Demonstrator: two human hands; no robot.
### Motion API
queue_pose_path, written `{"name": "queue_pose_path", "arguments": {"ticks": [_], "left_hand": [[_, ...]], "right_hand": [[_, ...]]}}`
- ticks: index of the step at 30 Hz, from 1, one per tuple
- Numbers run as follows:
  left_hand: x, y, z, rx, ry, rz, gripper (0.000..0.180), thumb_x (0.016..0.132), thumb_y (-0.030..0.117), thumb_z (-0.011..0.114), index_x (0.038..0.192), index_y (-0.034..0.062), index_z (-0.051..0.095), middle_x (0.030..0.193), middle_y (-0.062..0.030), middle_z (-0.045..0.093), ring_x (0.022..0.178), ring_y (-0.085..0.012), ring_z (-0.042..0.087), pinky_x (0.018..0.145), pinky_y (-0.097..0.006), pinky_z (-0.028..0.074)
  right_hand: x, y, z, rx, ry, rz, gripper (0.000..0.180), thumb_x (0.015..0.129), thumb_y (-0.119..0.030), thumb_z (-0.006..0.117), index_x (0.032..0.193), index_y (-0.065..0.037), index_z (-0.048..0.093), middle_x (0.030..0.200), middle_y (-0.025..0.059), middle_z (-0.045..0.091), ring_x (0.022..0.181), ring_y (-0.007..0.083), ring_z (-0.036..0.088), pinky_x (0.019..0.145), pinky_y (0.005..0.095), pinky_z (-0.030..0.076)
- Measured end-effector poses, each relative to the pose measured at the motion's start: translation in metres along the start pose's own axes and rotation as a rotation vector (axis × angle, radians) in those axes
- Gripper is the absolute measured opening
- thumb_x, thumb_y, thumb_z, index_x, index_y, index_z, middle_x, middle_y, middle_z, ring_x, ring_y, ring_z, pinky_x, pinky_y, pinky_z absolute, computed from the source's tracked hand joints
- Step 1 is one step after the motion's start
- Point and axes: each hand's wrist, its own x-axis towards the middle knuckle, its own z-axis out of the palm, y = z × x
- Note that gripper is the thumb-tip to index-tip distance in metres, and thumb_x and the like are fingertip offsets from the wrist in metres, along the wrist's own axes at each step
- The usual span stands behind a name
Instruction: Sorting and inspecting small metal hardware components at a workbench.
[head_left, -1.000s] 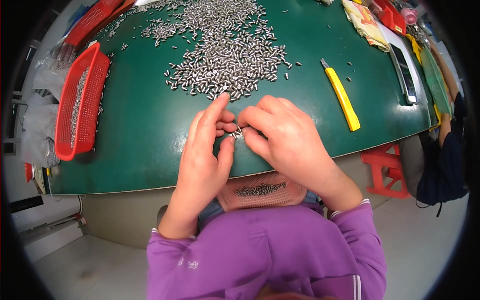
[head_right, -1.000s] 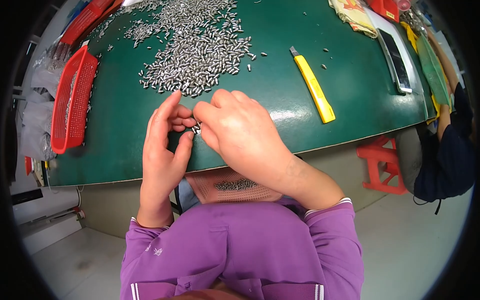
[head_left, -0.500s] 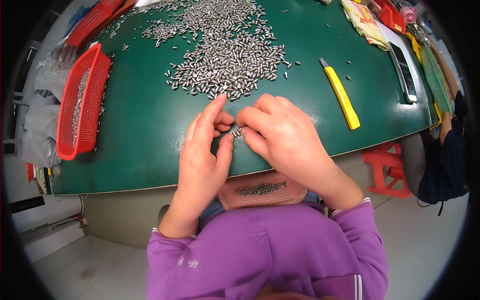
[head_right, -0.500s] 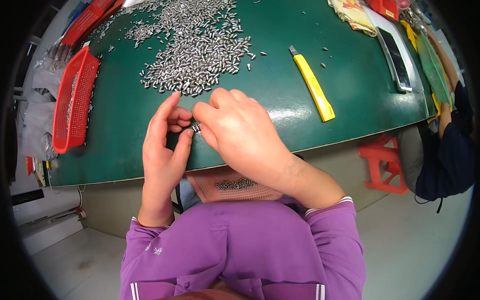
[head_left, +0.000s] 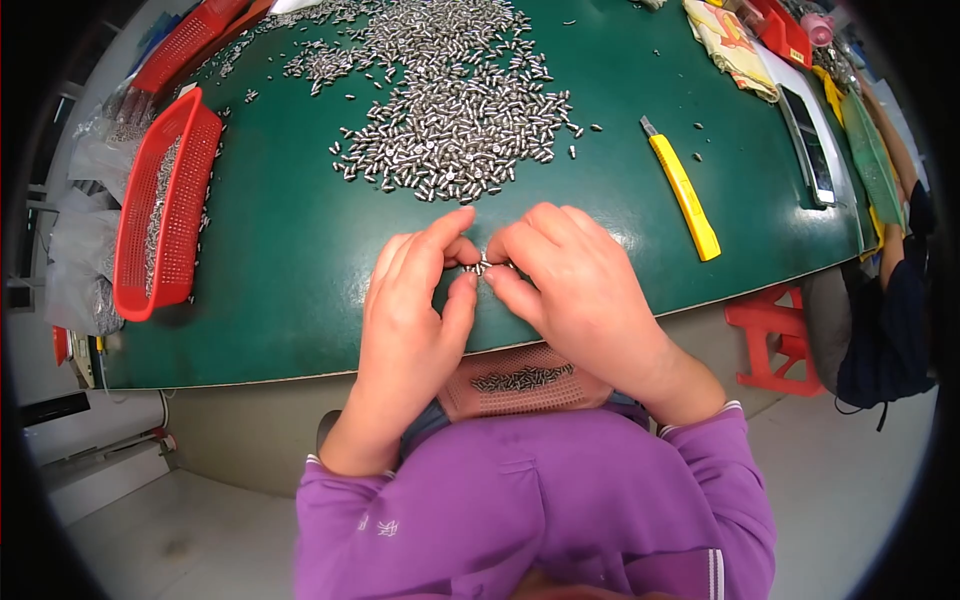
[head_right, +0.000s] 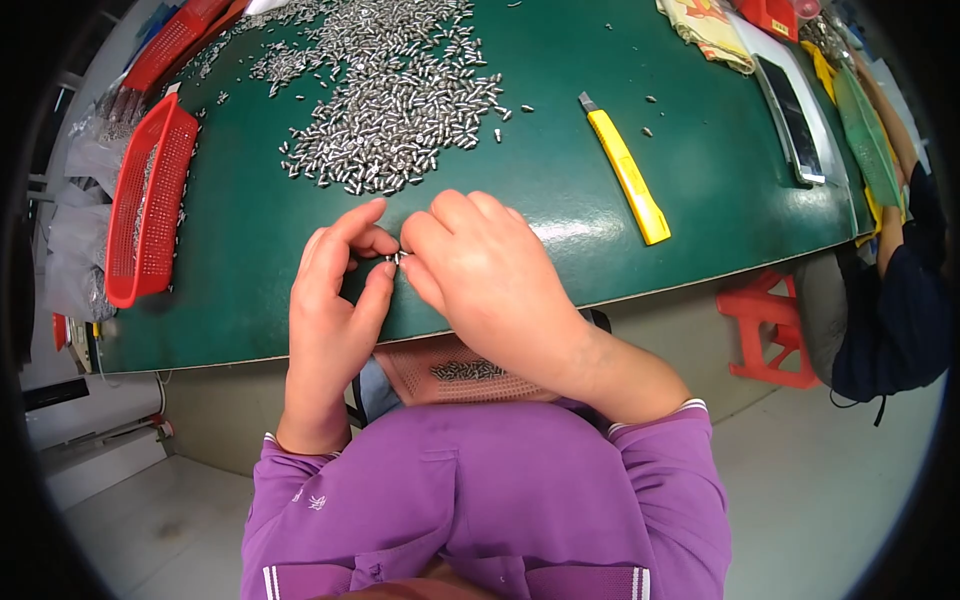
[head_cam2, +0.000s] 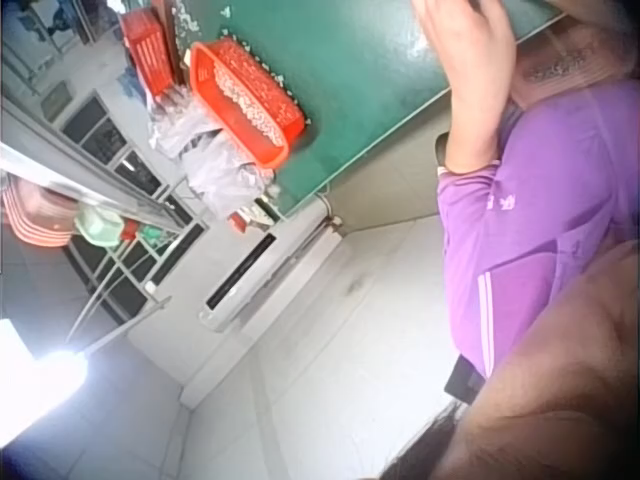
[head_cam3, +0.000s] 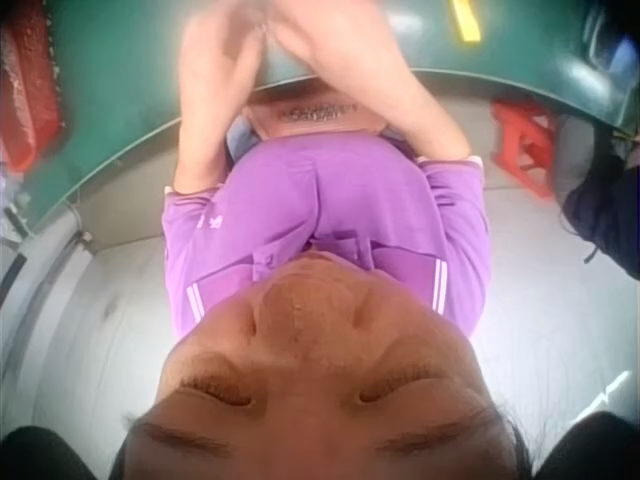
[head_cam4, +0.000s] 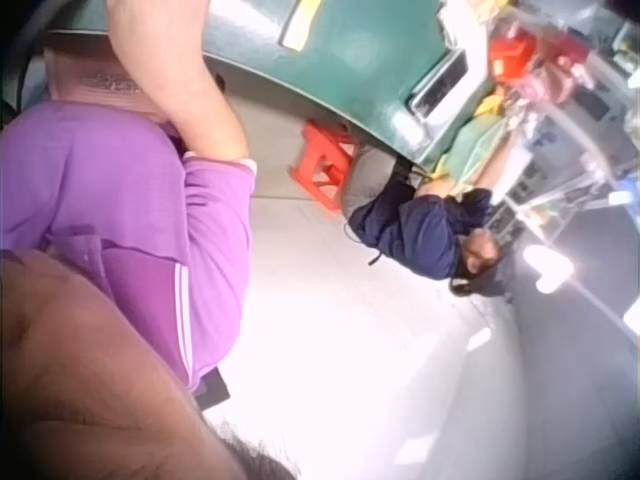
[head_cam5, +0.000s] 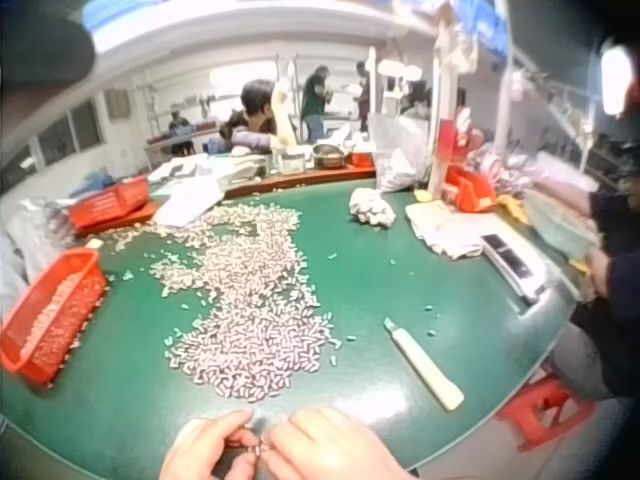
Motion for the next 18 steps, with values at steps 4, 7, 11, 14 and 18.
{"name": "queue_pose_path", "arguments": {"ticks": [4,7,11,14,18], "left_hand": [[-0.0006,0.0005,-0.0001,-0.011,0.021,-0.005,0.056,0.082,-0.013,0.067,0.135,0.0043,0.061,0.099,-0.0066,0.068,0.092,-0.0176,0.064,0.084,-0.031,0.054],[-0.001,0.0022,-0.0024,-0.003,0.02,-0.02,0.055,0.083,-0.014,0.065,0.136,0.0039,0.061,0.1,-0.0075,0.068,0.092,-0.0173,0.065,0.084,-0.031,0.055],[0.0001,0.0035,-0.0065,-0.023,-0.003,-0.051,0.055,0.084,-0.014,0.066,0.136,0.0041,0.061,0.1,-0.0074,0.068,0.093,-0.0168,0.065,0.083,-0.03,0.055],[0.0013,0.0007,-0.0083,0.026,-0.03,-0.012,0.055,0.084,-0.014,0.066,0.135,0.0041,0.062,0.098,-0.007,0.067,0.09,-0.0163,0.064,0.08,-0.03,0.055],[0.0024,0.003,-0.0032,0.074,-0.024,-0.017,0.056,0.081,-0.011,0.071,0.134,0.0046,0.062,0.095,-0.0054,0.066,0.085,-0.0153,0.061,0.076,-0.03,0.053]], "right_hand": [[-0.0009,0.0012,-0.0057,0.058,-0.016,-0.034,0.015,0.083,-0.008,0.072,0.091,-0.006,0.06,0.087,0.0107,0.053,0.083,0.0315,0.056,0.074,0.0432,0.048],[-0.0004,0.0019,-0.0089,0.077,-0.032,-0.046,0.015,0.082,-0.007,0.072,0.094,-0.005,0.062,0.088,0.011,0.055,0.084,0.0317,0.056,0.075,0.0426,0.048],[-0.0007,0.0029,-0.0073,0.08,-0.009,-0.042,0.016,0.083,-0.007,0.072,0.096,-0.005,0.063,0.089,0.0114,0.056,0.085,0.032,0.057,0.075,0.0427,0.049],[-0.0008,0.0025,-0.0075,0.081,-0.001,-0.021,0.016,0.083,-0.007,0.072,0.097,-0.005,0.064,0.089,0.0118,0.056,0.084,0.0327,0.058,0.074,0.0432,0.049],[0.0005,0.0039,-0.0086,0.105,-0.019,-0.002,0.017,0.083,-0.005,0.073,0.097,-0.004,0.065,0.089,0.0124,0.058,0.084,0.0343,0.059,0.074,0.0443,0.05]]}}
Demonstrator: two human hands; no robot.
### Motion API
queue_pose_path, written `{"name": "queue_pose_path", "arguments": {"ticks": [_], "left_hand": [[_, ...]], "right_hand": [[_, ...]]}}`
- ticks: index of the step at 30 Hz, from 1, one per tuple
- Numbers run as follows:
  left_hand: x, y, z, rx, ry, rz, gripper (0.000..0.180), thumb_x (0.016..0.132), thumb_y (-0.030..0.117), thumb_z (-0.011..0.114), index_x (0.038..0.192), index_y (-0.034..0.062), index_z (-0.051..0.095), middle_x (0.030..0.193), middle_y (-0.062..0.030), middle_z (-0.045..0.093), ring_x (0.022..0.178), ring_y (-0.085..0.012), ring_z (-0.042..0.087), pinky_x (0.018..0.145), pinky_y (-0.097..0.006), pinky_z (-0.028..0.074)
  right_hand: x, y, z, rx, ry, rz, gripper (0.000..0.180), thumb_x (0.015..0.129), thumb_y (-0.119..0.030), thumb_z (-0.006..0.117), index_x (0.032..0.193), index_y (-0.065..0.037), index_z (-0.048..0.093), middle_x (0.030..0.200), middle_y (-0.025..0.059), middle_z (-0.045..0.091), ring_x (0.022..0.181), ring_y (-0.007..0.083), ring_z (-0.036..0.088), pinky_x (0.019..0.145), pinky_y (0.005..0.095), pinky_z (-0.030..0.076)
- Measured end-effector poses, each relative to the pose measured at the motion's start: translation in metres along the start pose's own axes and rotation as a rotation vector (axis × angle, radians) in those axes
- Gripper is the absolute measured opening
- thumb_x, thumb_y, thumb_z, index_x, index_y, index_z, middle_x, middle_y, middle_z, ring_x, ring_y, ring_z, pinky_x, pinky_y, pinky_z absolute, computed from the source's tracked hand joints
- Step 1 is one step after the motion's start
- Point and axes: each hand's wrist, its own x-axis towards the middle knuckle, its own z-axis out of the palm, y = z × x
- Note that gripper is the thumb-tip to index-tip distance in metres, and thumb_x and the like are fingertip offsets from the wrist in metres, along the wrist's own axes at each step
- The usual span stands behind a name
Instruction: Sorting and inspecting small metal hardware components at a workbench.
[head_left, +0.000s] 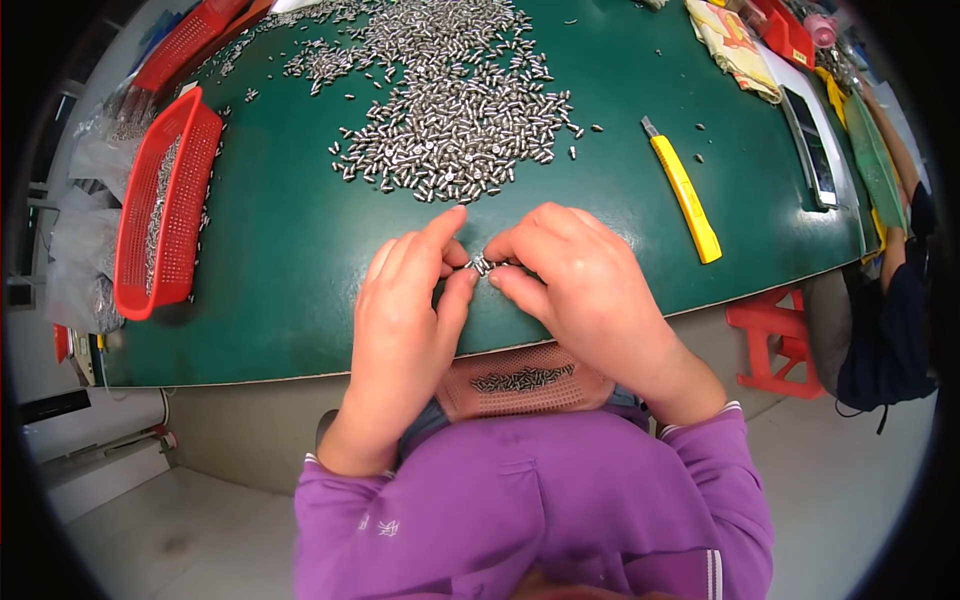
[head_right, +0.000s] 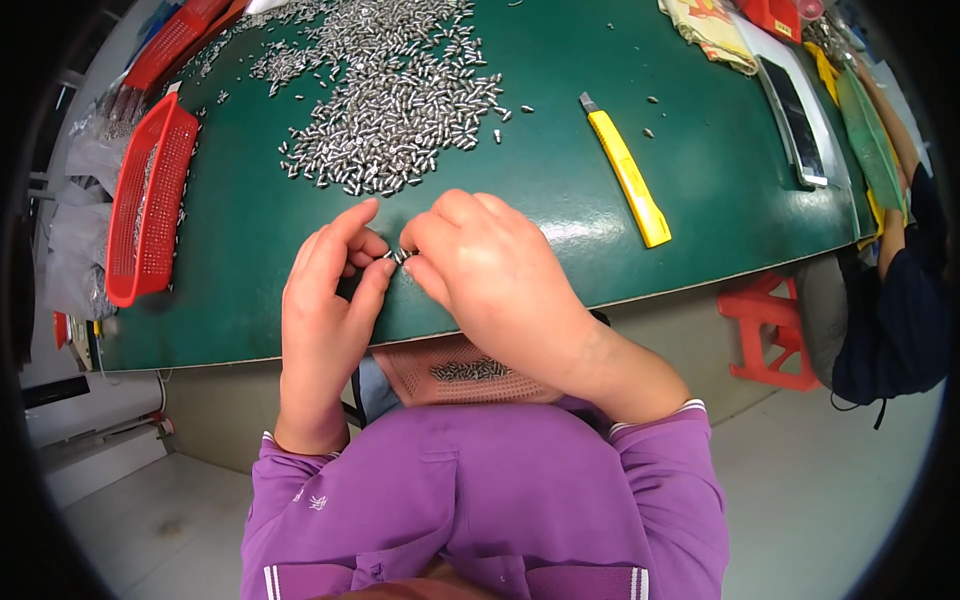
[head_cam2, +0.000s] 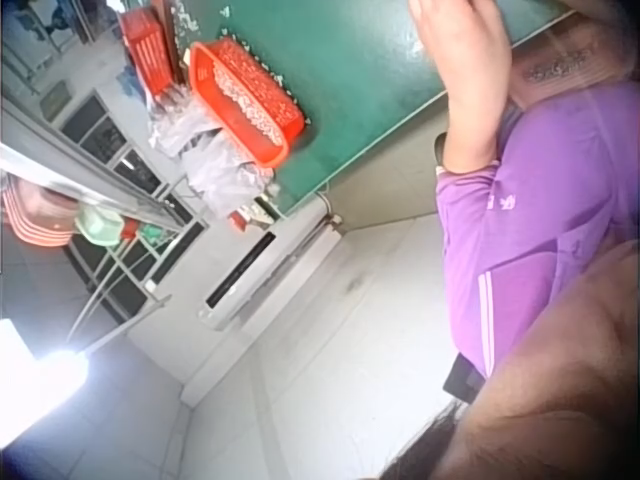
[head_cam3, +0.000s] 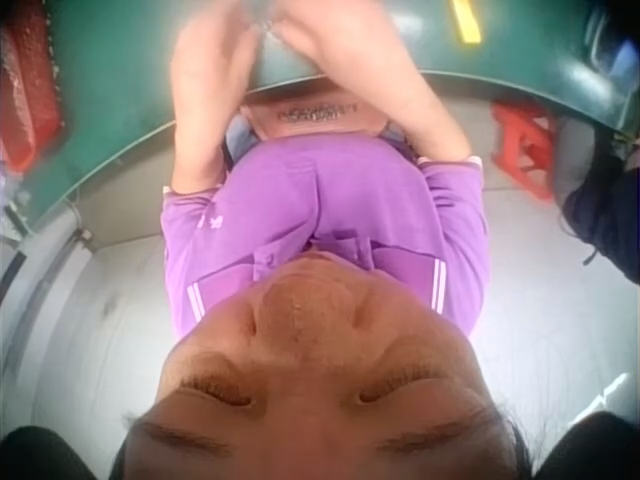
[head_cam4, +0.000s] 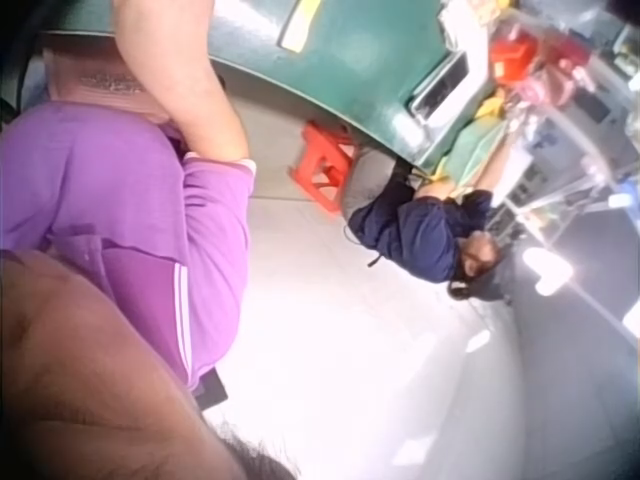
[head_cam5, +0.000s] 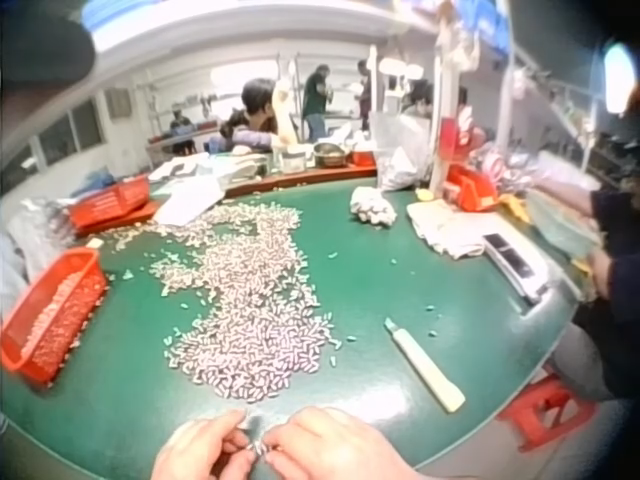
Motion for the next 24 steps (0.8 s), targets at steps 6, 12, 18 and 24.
{"name": "queue_pose_path", "arguments": {"ticks": [6,12,18,24], "left_hand": [[-0.0023,0.0027,-0.0006,-0.036,0.02,-0.013,0.063,0.078,-0.008,0.076,0.138,0.0038,0.059,0.096,-0.0044,0.065,0.084,-0.015,0.06,0.076,-0.029,0.052],[-0.0019,0.0035,0.0035,-0.075,0.014,-0.027,0.067,0.08,-0.009,0.075,0.142,0.0044,0.055,0.1,-0.0048,0.066,0.088,-0.0152,0.061,0.079,-0.029,0.052],[0.0008,0.0019,0.005,-0.075,0.006,0.005,0.062,0.082,-0.012,0.069,0.141,0.0027,0.055,0.098,-0.0078,0.065,0.088,-0.0206,0.062,0.079,-0.034,0.052],[0.0046,0.001,0.0087,-0.058,0.041,0.018,0.057,0.082,-0.011,0.065,0.138,0.0002,0.054,0.094,-0.0108,0.064,0.086,-0.027,0.061,0.078,-0.04,0.051]], "right_hand": [[0.0006,0.0013,-0.0026,0.033,-0.009,-0.01,0.018,0.082,-0.004,0.073,0.099,-0.004,0.065,0.09,0.0129,0.059,0.086,0.0352,0.06,0.074,0.0452,0.051],[0.0014,0.0002,-0.0038,0.023,-0.026,-0.001,0.015,0.083,-0.003,0.07,0.097,-0.004,0.064,0.088,0.0134,0.058,0.084,0.0357,0.06,0.074,0.046,0.05],[0.0043,-0.0043,-0.0026,-0.017,-0.034,0.011,0.011,0.083,-0.003,0.069,0.091,-0.004,0.061,0.085,0.0135,0.057,0.082,0.0346,0.059,0.074,0.0452,0.05],[0.0074,-0.0045,-0.0031,-0.038,-0.032,0.027,0.011,0.083,-0.003,0.069,0.091,-0.003,0.06,0.085,0.0136,0.057,0.083,0.0339,0.059,0.075,0.0447,0.05]]}}
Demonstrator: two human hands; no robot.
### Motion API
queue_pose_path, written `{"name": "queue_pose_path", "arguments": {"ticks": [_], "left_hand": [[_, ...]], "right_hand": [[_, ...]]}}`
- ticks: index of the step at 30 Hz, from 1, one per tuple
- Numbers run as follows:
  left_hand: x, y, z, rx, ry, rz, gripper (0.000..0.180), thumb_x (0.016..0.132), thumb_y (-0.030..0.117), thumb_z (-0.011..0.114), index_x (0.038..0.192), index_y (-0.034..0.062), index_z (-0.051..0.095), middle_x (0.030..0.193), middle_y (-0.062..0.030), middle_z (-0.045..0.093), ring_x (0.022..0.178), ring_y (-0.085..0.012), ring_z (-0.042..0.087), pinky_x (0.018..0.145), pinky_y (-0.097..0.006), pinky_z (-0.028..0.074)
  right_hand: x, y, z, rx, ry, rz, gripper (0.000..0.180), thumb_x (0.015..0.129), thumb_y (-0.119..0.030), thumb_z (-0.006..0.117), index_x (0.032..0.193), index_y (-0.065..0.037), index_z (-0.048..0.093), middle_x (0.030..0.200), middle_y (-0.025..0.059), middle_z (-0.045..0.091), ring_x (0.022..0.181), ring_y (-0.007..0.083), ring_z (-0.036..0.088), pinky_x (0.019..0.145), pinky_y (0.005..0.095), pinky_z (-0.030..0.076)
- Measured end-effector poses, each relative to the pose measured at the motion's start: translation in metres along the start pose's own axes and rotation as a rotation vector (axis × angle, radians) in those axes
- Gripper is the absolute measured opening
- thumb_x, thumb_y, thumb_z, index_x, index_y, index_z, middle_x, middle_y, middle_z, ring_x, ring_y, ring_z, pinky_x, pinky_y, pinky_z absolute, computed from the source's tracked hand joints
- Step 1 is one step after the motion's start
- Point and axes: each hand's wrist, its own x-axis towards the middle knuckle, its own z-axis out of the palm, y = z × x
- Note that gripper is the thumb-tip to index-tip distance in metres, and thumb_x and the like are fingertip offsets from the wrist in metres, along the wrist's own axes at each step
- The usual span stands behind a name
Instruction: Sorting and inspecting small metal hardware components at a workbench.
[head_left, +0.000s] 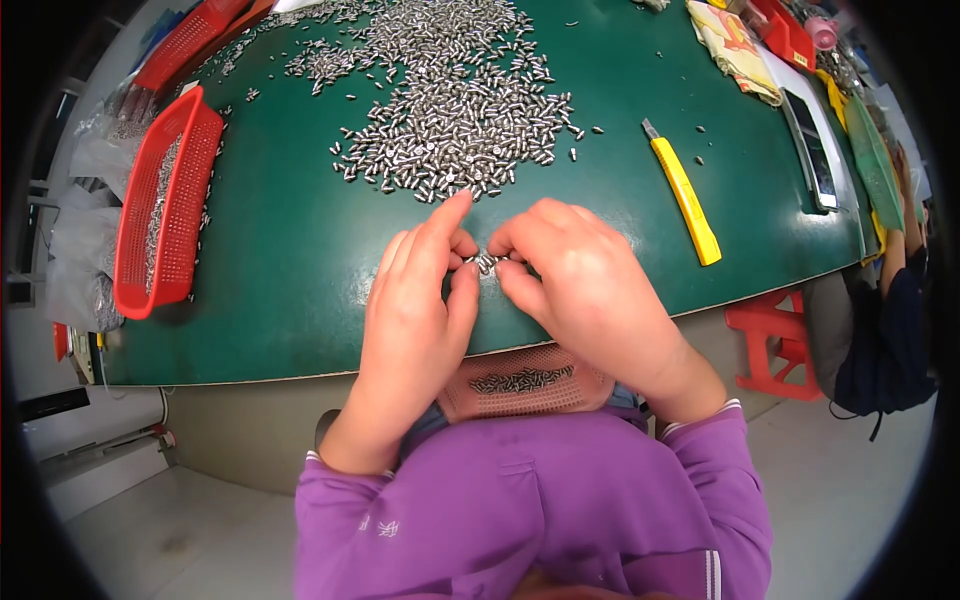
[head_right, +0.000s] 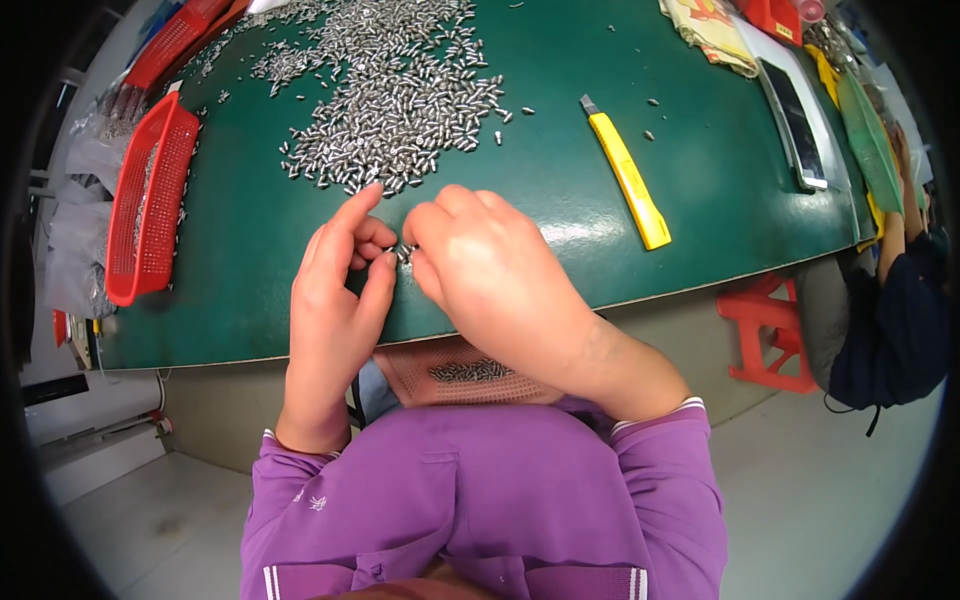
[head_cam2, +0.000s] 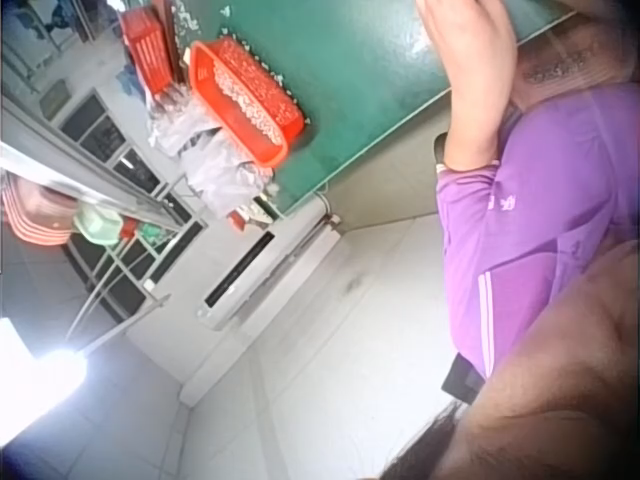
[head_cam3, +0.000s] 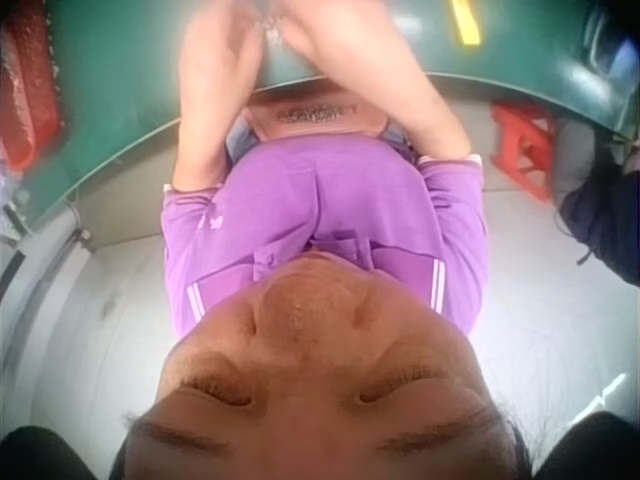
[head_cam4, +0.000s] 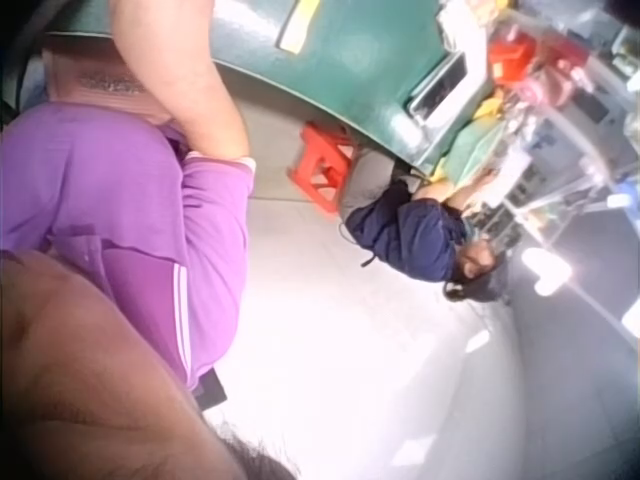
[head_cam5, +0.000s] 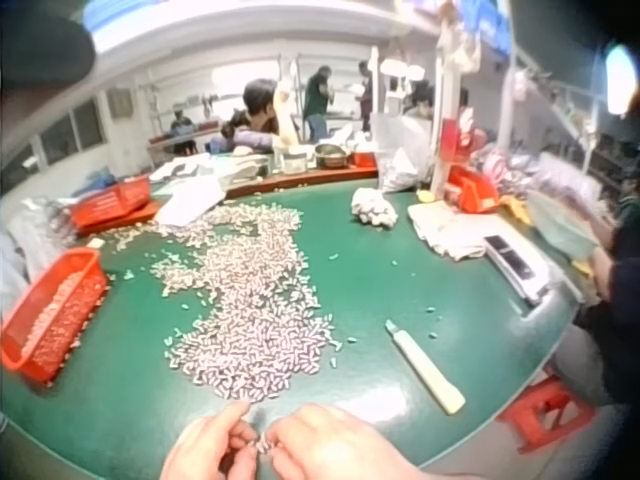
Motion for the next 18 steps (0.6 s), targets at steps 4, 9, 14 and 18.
{"name": "queue_pose_path", "arguments": {"ticks": [4,9,14,18], "left_hand": [[0.0027,0.0023,0.002,0.013,0.008,-0.008,0.054,0.084,-0.01,0.063,0.137,-0.0002,0.055,0.094,-0.0115,0.063,0.087,-0.028,0.061,0.078,-0.041,0.051],[-0.003,0.002,-0.0038,-0.006,-0.02,-0.015,0.056,0.084,-0.009,0.063,0.138,0.0001,0.054,0.097,-0.0119,0.063,0.088,-0.0285,0.06,0.081,-0.041,0.051],[-0.004,0.0081,-0.0063,-0.039,-0.07,-0.04,0.062,0.081,-0.009,0.067,0.141,0.0012,0.052,0.099,-0.0111,0.062,0.088,-0.028,0.06,0.083,-0.04,0.051],[-0.0047,0.0024,-0.0021,-0.029,-0.035,-0.03,0.065,0.08,-0.01,0.069,0.142,0.0025,0.052,0.099,-0.0076,0.064,0.088,-0.0215,0.06,0.081,-0.034,0.051]], "right_hand": [[-0.0009,0.0023,0.0003,0.005,-0.02,-0.016,0.012,0.083,-0.003,0.069,0.091,-0.003,0.06,0.085,0.0136,0.057,0.083,0.0342,0.059,0.075,0.045,0.05],[-0.0011,0.0023,-0.0004,0.02,-0.017,-0.012,0.012,0.083,-0.003,0.069,0.093,-0.003,0.061,0.085,0.0135,0.057,0.084,0.0342,0.059,0.075,0.0451,0.05],[0.0003,0.0036,-0.0008,0.014,-0.019,-0.024,0.013,0.083,-0.003,0.069,0.093,-0.003,0.062,0.085,0.0131,0.058,0.084,0.0341,0.06,0.075,0.045,0.051],[0.0015,0.0035,-0.0014,0.035,-0.041,-0.014,0.012,0.083,-0.004,0.069,0.093,-0.004,0.062,0.086,0.0126,0.058,0.084,0.0338,0.06,0.075,0.0446,0.051]]}}
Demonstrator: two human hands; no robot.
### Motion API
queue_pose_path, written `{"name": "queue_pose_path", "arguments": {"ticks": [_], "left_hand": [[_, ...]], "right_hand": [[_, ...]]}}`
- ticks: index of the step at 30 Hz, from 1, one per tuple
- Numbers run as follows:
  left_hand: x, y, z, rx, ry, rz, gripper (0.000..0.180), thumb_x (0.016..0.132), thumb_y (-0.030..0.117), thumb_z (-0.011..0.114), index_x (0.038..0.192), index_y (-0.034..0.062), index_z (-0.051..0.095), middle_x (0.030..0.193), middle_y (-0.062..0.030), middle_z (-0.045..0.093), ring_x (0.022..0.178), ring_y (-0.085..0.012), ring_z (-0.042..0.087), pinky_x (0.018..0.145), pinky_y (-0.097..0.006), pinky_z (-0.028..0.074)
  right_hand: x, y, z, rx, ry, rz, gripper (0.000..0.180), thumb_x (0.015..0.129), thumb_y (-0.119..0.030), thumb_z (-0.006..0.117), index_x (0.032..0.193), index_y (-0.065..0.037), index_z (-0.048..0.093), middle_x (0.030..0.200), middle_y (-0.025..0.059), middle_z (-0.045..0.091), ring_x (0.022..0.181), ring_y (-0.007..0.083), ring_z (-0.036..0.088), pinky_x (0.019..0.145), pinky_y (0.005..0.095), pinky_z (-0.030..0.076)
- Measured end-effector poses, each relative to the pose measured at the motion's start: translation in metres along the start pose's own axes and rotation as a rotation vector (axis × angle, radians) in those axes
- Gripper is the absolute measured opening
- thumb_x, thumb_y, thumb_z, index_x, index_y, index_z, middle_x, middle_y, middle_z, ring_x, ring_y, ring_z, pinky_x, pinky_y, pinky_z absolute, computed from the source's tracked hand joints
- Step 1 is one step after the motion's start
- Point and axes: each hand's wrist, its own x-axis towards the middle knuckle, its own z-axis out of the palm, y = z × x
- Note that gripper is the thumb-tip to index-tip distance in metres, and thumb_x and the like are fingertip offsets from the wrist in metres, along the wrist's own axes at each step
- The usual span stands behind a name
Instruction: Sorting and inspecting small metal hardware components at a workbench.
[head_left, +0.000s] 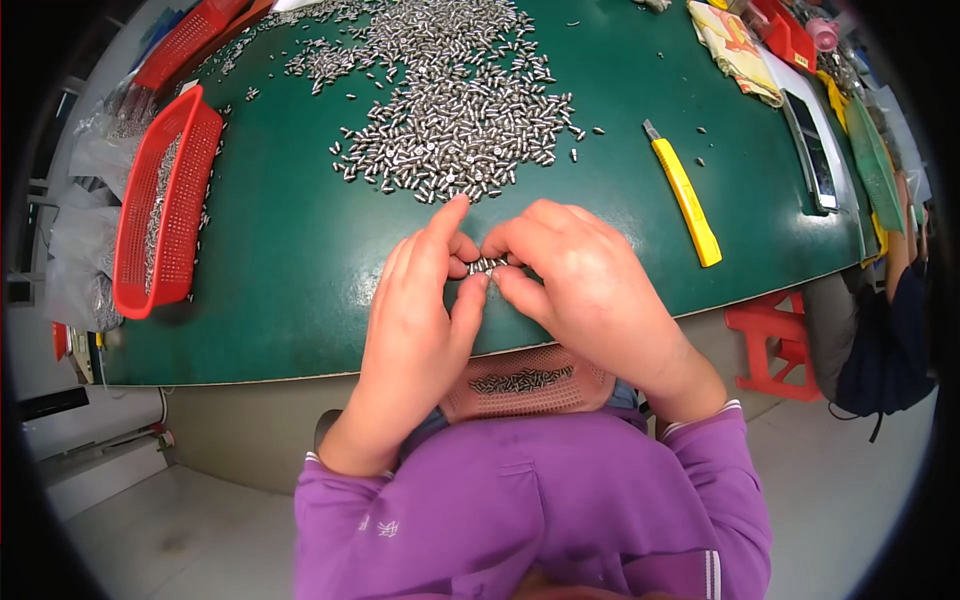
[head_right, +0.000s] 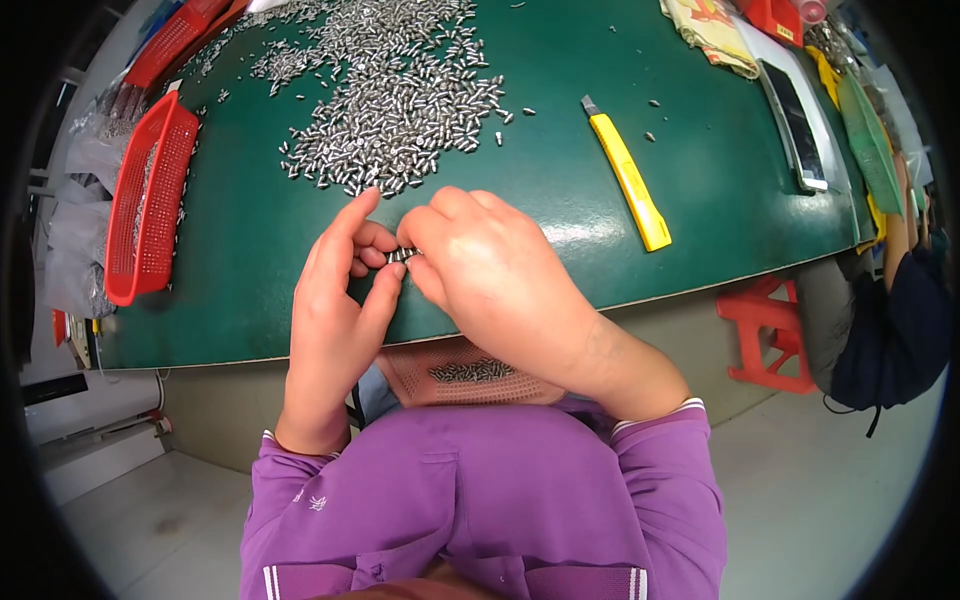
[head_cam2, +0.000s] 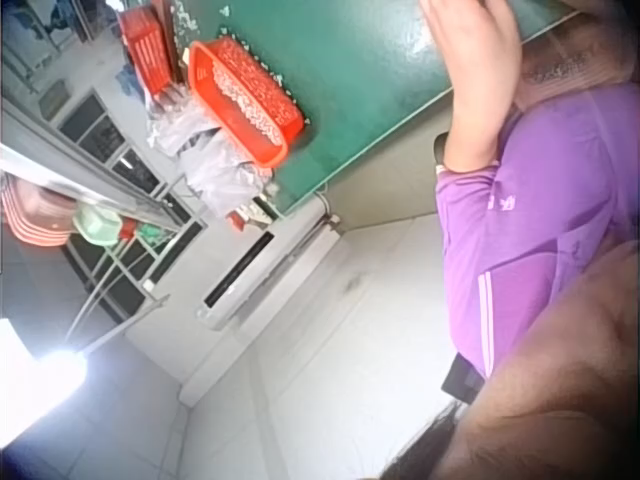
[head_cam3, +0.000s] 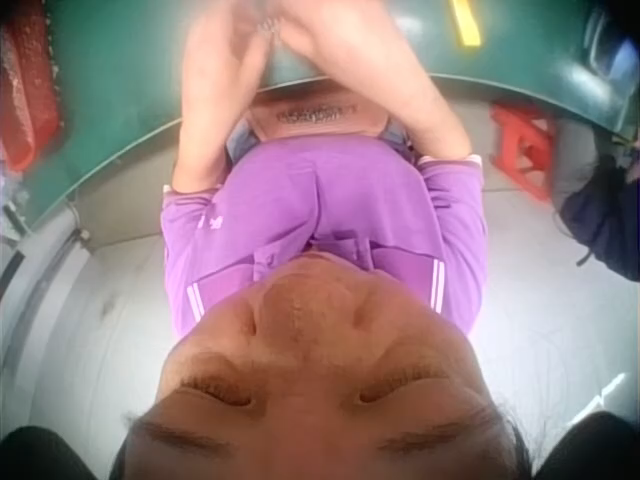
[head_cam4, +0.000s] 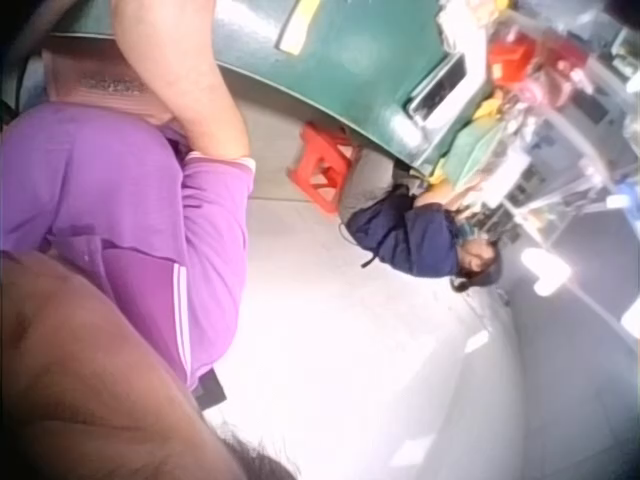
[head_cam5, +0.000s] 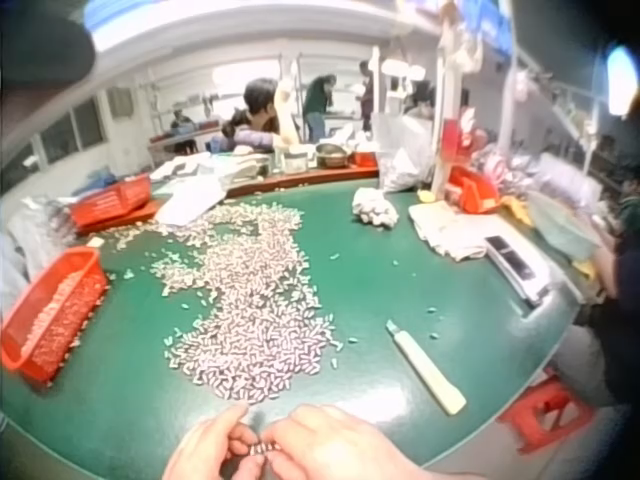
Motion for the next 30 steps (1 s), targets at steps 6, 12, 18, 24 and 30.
{"name": "queue_pose_path", "arguments": {"ticks": [6,12,18,24,30], "left_hand": [[0.001,-0.003,-0.002,0.011,-0.012,-0.001,0.062,0.082,-0.011,0.069,0.141,0.0031,0.056,0.097,-0.0043,0.065,0.086,-0.015,0.059,0.079,-0.029,0.051],[0.002,-0.002,-0.002,-0.001,-0.003,0.0,0.061,0.082,-0.012,0.069,0.14,0.0037,0.057,0.097,-0.0044,0.066,0.087,-0.015,0.06,0.079,-0.029,0.051],[0.002,-0.003,-0.002,0.001,0.0,0.002,0.063,0.08,-0.011,0.071,0.14,0.0044,0.058,0.098,-0.0044,0.067,0.088,-0.015,0.061,0.08,-0.029,0.052],[0.001,-0.001,-0.002,-0.017,0.007,-0.024,0.064,0.079,-0.01,0.073,0.139,0.0041,0.058,0.1,-0.004,0.067,0.088,-0.0142,0.061,0.08,-0.029,0.052],[0.001,-0.001,0.0,-0.011,0.023,-0.03,0.064,0.079,-0.01,0.074,0.139,0.0041,0.058,0.1,-0.0039,0.067,0.088,-0.0138,0.061,0.08,-0.029,0.052]], "right_hand": [[-0.001,0.001,0.002,0.008,0.016,0.007,0.011,0.083,-0.005,0.069,0.093,-0.004,0.064,0.086,0.0127,0.059,0.085,0.0343,0.06,0.075,0.0448,0.051],[-0.002,0.001,0.002,0.022,0.028,0.034,0.011,0.085,-0.005,0.068,0.095,-0.003,0.065,0.086,0.0139,0.06,0.085,0.036,0.061,0.075,0.0462,0.051],[-0.001,0.0,-0.002,0.061,-0.003,0.074,0.011,0.085,-0.005,0.068,0.096,-0.003,0.066,0.087,0.0147,0.063,0.087,0.0367,0.063,0.077,0.0469,0.052],[0.001,0.001,-0.005,0.06,-0.039,0.139,0.012,0.086,-0.008,0.068,0.096,-0.002,0.068,0.088,0.0157,0.065,0.088,0.0379,0.065,0.079,0.048,0.053],[0.002,-0.004,-0.008,0.054,-0.079,0.154,0.013,0.086,-0.007,0.068,0.098,-0.002,0.069,0.089,0.0161,0.066,0.088,0.0383,0.065,0.079,0.0477,0.053]]}}
